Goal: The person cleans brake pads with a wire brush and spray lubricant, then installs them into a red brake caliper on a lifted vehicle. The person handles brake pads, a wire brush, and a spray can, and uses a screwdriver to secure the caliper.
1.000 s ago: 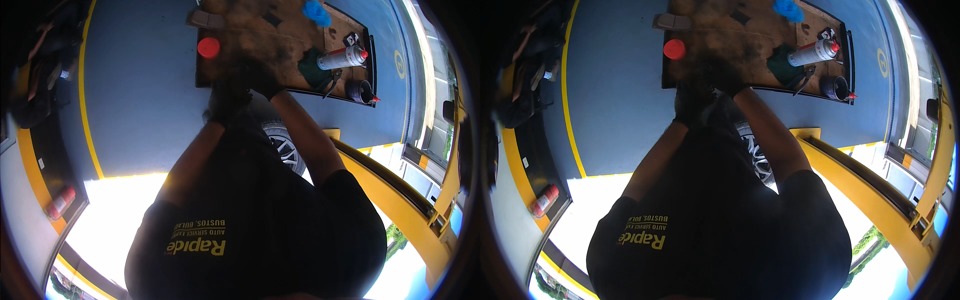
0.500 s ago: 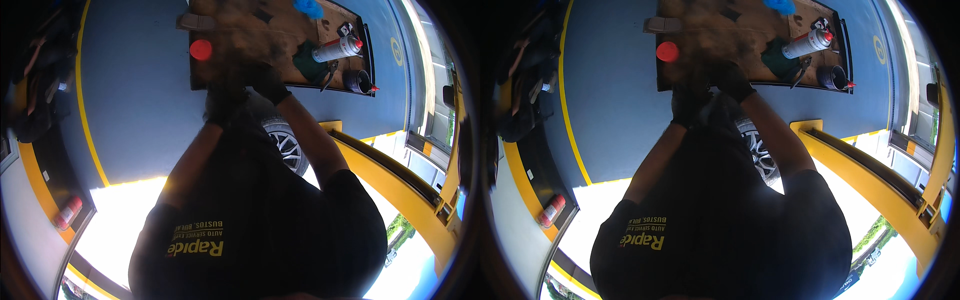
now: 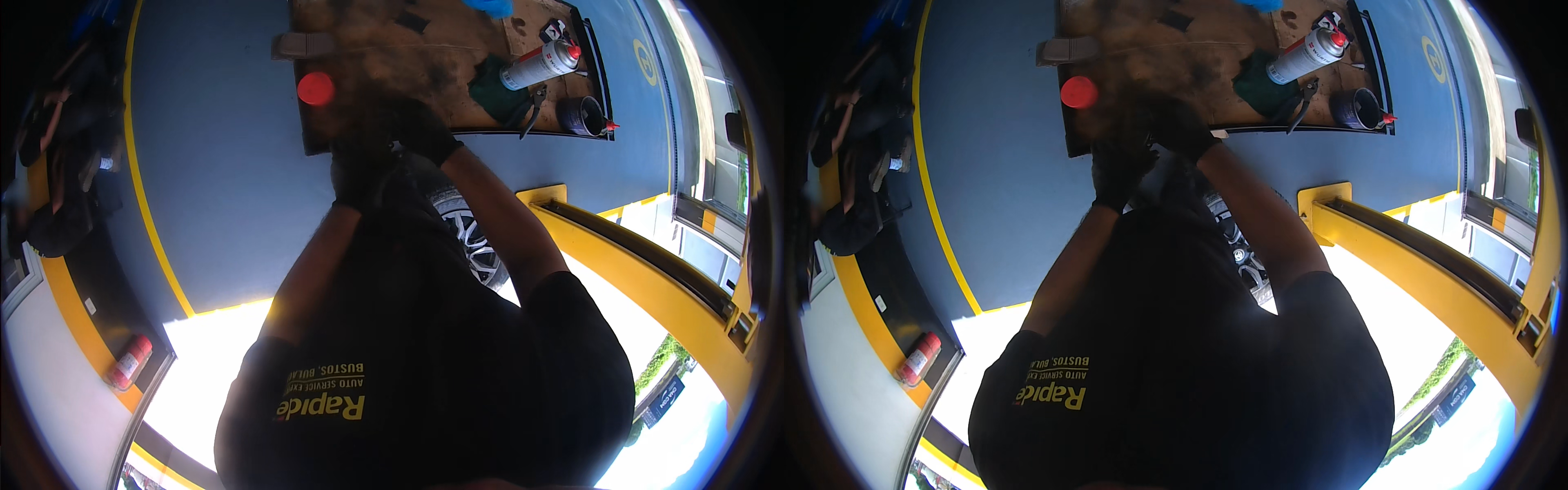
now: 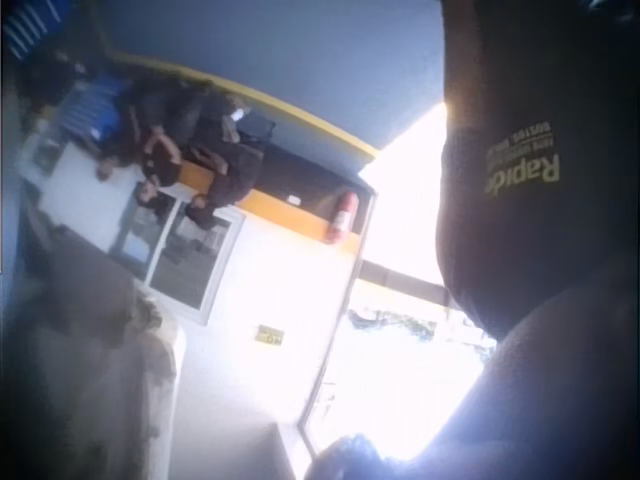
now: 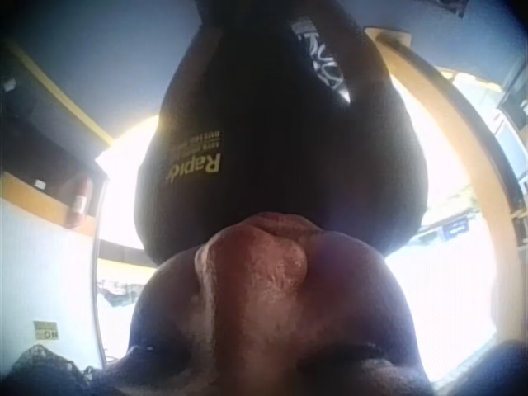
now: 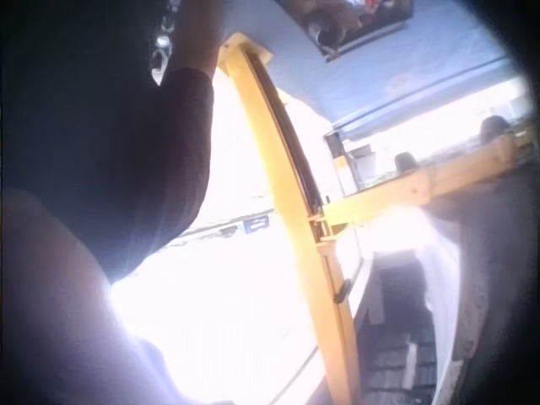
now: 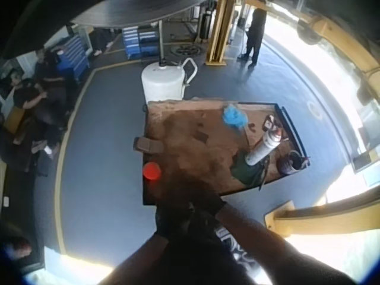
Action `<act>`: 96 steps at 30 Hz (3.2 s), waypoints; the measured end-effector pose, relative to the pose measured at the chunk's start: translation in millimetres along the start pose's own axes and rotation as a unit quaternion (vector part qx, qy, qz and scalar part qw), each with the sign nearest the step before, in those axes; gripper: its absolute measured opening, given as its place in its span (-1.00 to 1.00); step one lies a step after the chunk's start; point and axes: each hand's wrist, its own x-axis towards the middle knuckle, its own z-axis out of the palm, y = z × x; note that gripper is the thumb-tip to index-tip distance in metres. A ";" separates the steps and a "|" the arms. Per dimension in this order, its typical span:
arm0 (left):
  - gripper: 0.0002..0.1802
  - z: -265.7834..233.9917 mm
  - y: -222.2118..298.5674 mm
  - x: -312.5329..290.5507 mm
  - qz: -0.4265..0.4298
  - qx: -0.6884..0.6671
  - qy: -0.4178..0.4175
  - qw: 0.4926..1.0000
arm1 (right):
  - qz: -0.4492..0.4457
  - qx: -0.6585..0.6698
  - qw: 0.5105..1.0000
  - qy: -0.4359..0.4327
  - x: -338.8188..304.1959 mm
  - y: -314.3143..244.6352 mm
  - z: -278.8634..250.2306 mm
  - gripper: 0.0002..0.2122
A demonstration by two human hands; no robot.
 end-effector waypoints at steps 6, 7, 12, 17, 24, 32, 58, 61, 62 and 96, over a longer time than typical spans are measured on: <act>-0.10 34.7 -19.5 -4.8 -0.024 -0.064 -0.022 0.997 | 0.007 0.162 0.983 0.086 5.7 19.0 22.0 -0.71; -0.05 38.8 -20.8 -8.3 -0.038 -0.095 -0.021 0.994 | 0.052 0.191 0.978 0.060 8.9 28.0 19.6 -0.72; 0.10 25.0 -16.8 -3.1 -0.061 -0.136 -0.030 0.988 | -0.063 0.093 0.987 0.115 -12.5 17.6 23.2 -0.72; 0.13 22.0 -10.1 -4.6 -0.119 -0.111 -0.048 0.986 | 0.056 0.040 0.980 0.188 -10.6 45.3 -26.5 -0.71; 0.05 -12.3 4.8 2.5 -0.130 -0.118 -0.092 0.980 | 0.133 0.382 0.904 0.136 -8.8 28.1 -20.6 -0.76; -0.02 29.6 -17.2 -8.1 -0.093 -0.144 -0.010 0.985 | -0.015 0.001 0.997 0.082 -4.6 2.0 -6.5 -0.67; -0.14 7.7 -5.3 2.6 -0.100 -0.102 -0.033 0.989 | -0.065 -0.086 0.992 0.065 -20.2 -38.5 -34.8 -0.61; -0.09 12.3 -7.2 -2.1 -0.089 -0.099 -0.021 0.991 | -0.087 -0.112 0.986 0.084 -21.4 -28.6 -19.1 -0.62; -0.08 17.8 -11.4 -3.2 -0.068 -0.073 -0.013 0.995 | -0.070 -0.120 0.988 0.062 -18.9 -22.7 -17.2 -0.62; -0.02 14.9 -10.0 -2.3 -0.157 -0.134 -0.070 0.976 | -0.040 -0.109 0.981 0.155 -29.0 -10.7 2.3 -0.70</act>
